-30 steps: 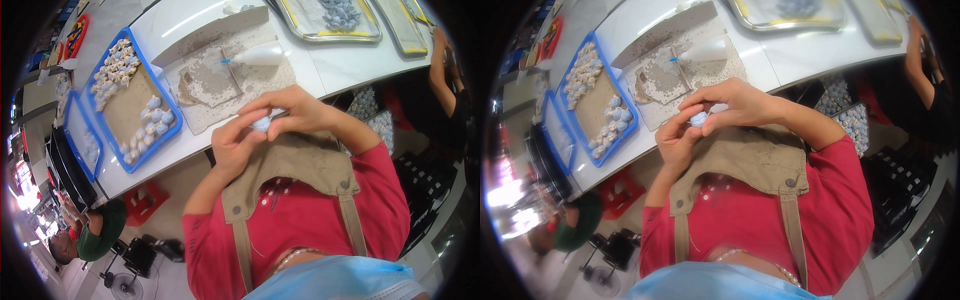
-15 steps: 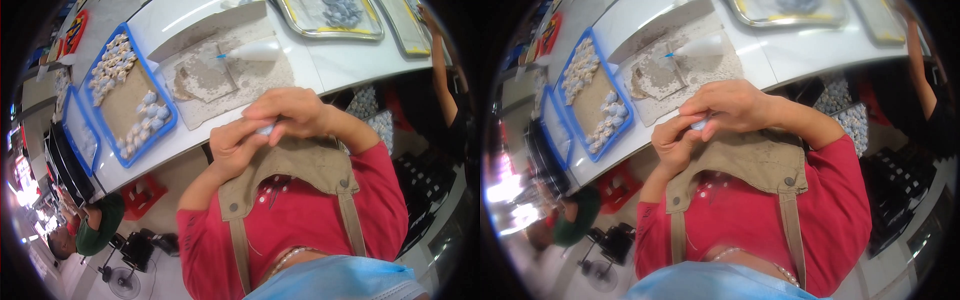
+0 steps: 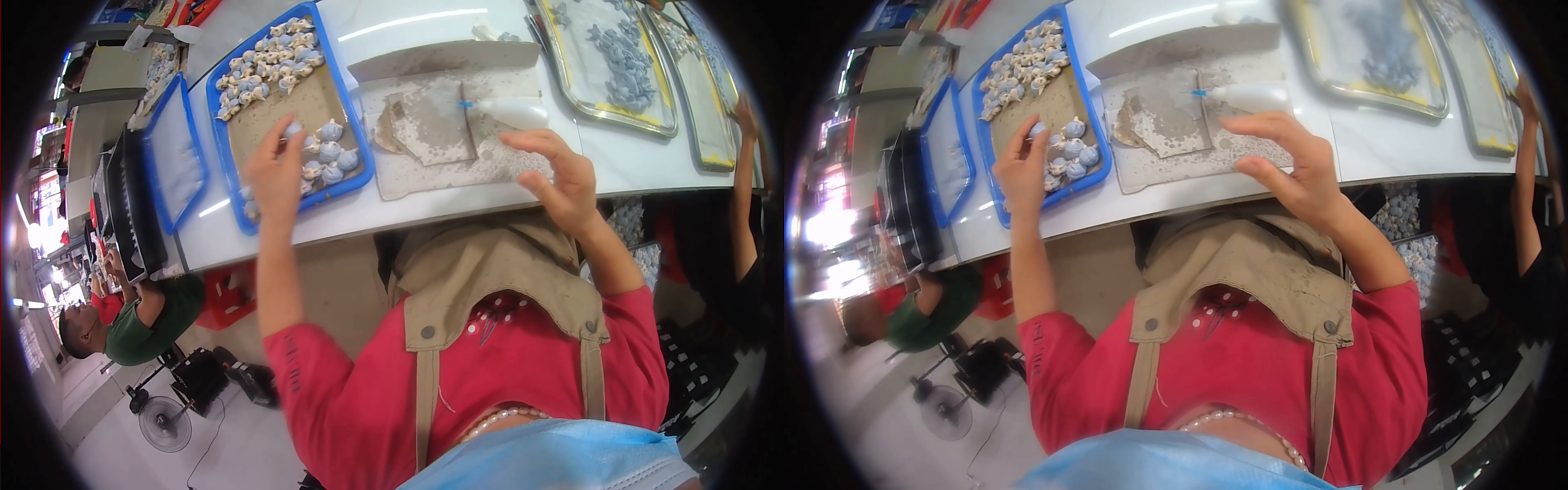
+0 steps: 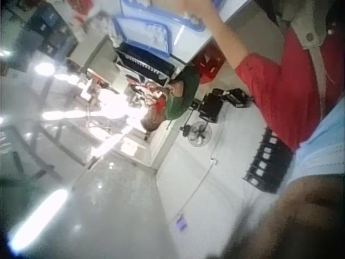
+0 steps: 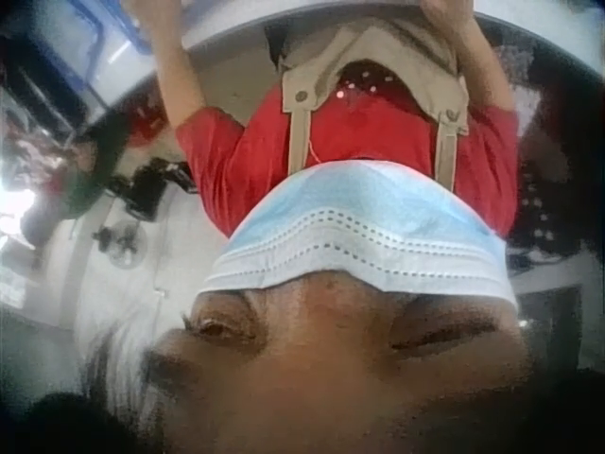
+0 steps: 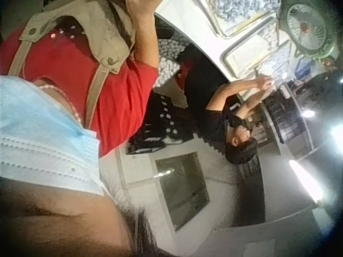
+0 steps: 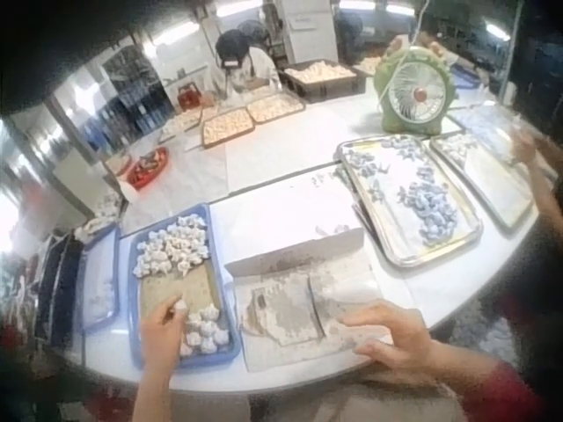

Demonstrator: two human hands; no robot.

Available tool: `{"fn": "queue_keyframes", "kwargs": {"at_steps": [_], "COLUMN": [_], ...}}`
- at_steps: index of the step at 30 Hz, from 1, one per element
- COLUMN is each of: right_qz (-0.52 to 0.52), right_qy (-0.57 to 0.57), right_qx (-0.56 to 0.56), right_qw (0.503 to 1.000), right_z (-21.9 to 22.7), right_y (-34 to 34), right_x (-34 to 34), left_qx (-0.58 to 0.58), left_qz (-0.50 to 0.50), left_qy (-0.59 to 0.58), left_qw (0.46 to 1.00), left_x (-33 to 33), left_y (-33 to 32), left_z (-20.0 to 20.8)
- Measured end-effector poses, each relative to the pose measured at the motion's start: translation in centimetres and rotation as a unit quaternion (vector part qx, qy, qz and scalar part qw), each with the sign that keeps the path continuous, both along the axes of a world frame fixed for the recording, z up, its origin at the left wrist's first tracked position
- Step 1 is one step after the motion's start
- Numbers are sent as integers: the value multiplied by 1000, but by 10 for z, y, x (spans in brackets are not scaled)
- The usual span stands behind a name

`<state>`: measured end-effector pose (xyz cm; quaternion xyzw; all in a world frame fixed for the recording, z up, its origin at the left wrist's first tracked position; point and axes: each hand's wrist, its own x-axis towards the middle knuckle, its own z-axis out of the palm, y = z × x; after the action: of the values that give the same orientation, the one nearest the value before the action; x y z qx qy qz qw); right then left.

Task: The person assembles figurines by gluing small white components onto blue bases with a glue bottle.

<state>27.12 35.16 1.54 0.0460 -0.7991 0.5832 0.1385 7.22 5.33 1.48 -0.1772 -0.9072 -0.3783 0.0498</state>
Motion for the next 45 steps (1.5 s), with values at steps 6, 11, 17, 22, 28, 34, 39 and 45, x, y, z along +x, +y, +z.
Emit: {"fn": "queue_keyframes", "kwargs": {"at_steps": [6,11,17,22,28,34,39,45], "right_qz": [-89,-207,-217,-148,-178,-178,-163,-169], "right_qy": [2,6,-12,-91,-96,-64,34,70], "right_qx": [50,161,268,280,112,-29,134,236], "right_qw": [995,965,939,944,973,981,977,955], "right_z": [-3,1,-17,-17,-26,-3,12,28], "right_y": [10,20,26,23,19,14,17,6], "right_x": [5,-16,-46,-25,-15,16,28,30], "left_qx": [-86,-214,-234,387,423,432,416,418], "left_qz": [47,50,-7,-62,-180,-132,-134,-124], "left_qy": [-151,58,98,-216,-447,-484,-452,-436], "left_qw": [984,974,967,894,767,749,778,787], "left_x": [-20,-71,-100,-8,110,144,151,156], "left_y": [-8,24,14,40,79,101,102,100], "left_z": [18,12,-6,12,-7,-13,-16,-20]}}
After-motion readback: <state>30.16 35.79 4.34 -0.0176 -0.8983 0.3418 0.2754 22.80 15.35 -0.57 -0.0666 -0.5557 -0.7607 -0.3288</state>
